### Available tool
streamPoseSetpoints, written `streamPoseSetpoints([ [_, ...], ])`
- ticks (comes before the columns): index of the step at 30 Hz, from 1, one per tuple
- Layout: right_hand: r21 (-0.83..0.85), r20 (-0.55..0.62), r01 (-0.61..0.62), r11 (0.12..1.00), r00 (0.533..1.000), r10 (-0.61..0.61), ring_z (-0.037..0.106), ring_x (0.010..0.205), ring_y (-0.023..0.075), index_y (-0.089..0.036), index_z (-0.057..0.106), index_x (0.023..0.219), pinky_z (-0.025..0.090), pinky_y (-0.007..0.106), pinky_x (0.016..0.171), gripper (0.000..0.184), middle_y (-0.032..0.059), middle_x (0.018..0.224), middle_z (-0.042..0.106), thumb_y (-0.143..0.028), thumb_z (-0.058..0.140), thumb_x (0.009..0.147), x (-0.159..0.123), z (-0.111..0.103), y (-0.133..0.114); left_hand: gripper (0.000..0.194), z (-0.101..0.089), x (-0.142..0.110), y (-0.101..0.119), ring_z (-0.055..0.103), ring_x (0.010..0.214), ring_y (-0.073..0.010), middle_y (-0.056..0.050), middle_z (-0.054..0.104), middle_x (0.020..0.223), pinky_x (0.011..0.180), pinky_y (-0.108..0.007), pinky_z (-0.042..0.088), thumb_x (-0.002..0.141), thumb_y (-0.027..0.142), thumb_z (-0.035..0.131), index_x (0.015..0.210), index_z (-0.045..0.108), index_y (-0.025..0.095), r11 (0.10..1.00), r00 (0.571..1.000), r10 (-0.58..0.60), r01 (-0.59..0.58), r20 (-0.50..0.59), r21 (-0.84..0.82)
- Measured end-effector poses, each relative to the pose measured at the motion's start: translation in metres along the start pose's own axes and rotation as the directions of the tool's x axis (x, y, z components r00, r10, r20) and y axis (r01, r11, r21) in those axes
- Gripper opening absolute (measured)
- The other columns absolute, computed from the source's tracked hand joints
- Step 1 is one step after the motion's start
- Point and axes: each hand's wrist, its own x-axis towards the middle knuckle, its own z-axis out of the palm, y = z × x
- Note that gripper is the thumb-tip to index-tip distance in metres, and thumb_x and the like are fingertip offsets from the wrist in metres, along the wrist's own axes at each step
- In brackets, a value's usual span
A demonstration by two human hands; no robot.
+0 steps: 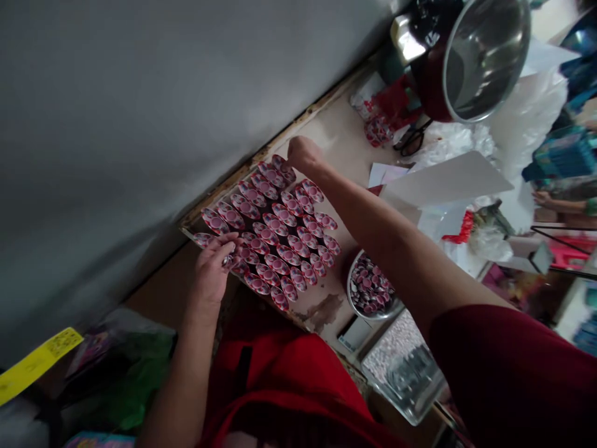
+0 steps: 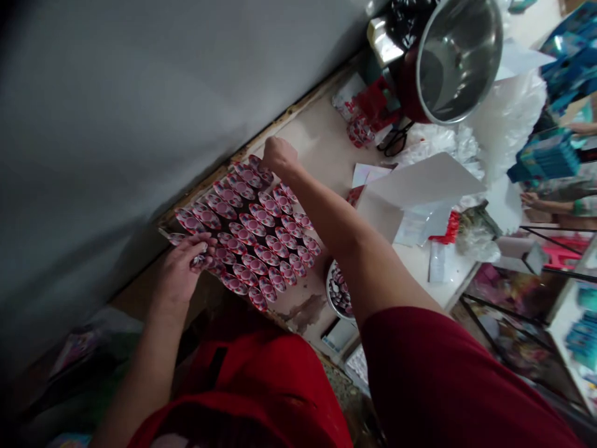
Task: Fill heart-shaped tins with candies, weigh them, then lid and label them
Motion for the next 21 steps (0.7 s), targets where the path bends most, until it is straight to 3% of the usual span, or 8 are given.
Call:
streamPoseSetpoints([
  [3,0.106,-0.075,0.08,0.991,0.995,-0.072,0.07,0.114,0.0306,-0.011,0.072,0.086,0.054,0.052,0.103,0.024,0.007,0.095,0.069,-0.024,0.091,0.078,0.001,0.004,0.001,0.034,0.022,-0.035,-0.032,0.065,0.084,-0.0155,-0.003,0.072,0.092,0.075,-0.025,0.051,0.067,0.033,0.082,0.096,0.072,0.019,0.987,0.982,-0.162,0.16,0.098,0.035],
  [7,0.184,-0.072,0.138,0.973,0.989,-0.127,0.07,0.099,0.0225,-0.015,0.072,0.089,0.056,0.041,0.099,0.018,0.0047,0.093,0.07,-0.023,0.086,0.081,-0.048,-0.018,0.005,0.031,0.095,-0.091,-0.082,0.061,0.076,-0.0147,-0.004,0.069,0.09,0.076,-0.029,0.051,0.065,0.034,0.082,0.09,0.072,0.02,0.952,0.921,-0.304,0.288,0.243,0.101],
  [10,0.426,-0.195,0.226,0.876,0.968,-0.155,0.064,0.077,0.0142,-0.014,0.075,0.098,0.054,0.032,0.083,0.014,0.0022,0.084,0.069,-0.024,0.078,0.089,-0.13,-0.056,0.036,0.036,0.166,-0.122,-0.118,0.067,0.087,-0.0188,-0.009,0.072,0.102,0.084,-0.032,0.053,0.064,0.03,0.082,0.098,0.076,0.02,0.944,0.878,-0.33,0.298,0.347,0.143],
  [12,0.561,-0.222,0.18,0.808,0.973,-0.063,0.061,0.069,0.0124,-0.015,0.075,0.097,0.05,0.031,0.074,0.012,0.0036,0.081,0.07,-0.026,0.075,0.092,-0.199,-0.079,0.075,0.049,0.207,-0.131,-0.135,0.07,0.104,-0.0235,-0.011,0.073,0.121,0.092,-0.035,0.055,0.071,0.034,0.079,0.119,0.075,0.022,0.94,0.832,-0.341,0.307,0.438,0.149],
  [14,0.602,-0.265,0.1,0.792,0.961,0.08,0.06,0.067,0.0132,-0.018,0.076,0.092,0.046,0.034,0.07,0.013,0.0058,0.078,0.07,-0.03,0.079,0.09,-0.27,-0.092,0.126,0.062,0.23,-0.131,-0.143,0.067,0.121,-0.0274,-0.013,0.07,0.137,0.103,-0.04,0.053,0.076,0.036,0.078,0.136,0.067,0.023,0.951,0.822,-0.309,0.258,0.479,0.17],
  [17,0.618,-0.272,-0.142,0.773,0.884,0.38,0.062,0.07,0.0182,-0.027,0.078,0.089,0.046,0.041,0.072,0.012,0.0111,0.082,0.072,-0.037,0.082,0.085,-0.372,-0.08,0.208,0.058,0.207,-0.132,-0.136,0.066,0.127,-0.0292,-0.013,0.07,0.139,0.111,-0.042,0.052,0.074,0.034,0.08,0.13,0.07,0.022,0.953,0.919,-0.158,0.046,0.361,0.3],
  [19,0.686,-0.258,-0.264,0.678,0.782,0.566,0.064,0.074,0.0227,-0.03,0.076,0.086,0.049,0.044,0.076,0.016,0.0145,0.087,0.073,-0.045,0.081,0.081,-0.434,-0.051,0.252,0.039,0.155,-0.141,-0.119,0.07,0.118,-0.0293,-0.01,0.076,0.125,0.111,-0.043,0.053,0.07,0.035,0.079,0.107,0.077,0.024,0.874,0.974,-0.045,-0.069,0.222,0.481],
  [21,0.748,-0.231,-0.398,0.53,0.592,0.772,0.066,0.075,0.0282,-0.032,0.068,0.083,0.052,0.049,0.08,0.027,0.0143,0.083,0.071,-0.055,0.079,0.075,-0.489,-0.011,0.28,0.028,0.082,-0.153,-0.096,0.068,0.118,-0.0351,-0.012,0.078,0.109,0.117,-0.054,0.047,0.069,0.044,0.075,0.089,0.075,0.024,0.809,0.991,0.021,-0.094,0.131,0.58],
])
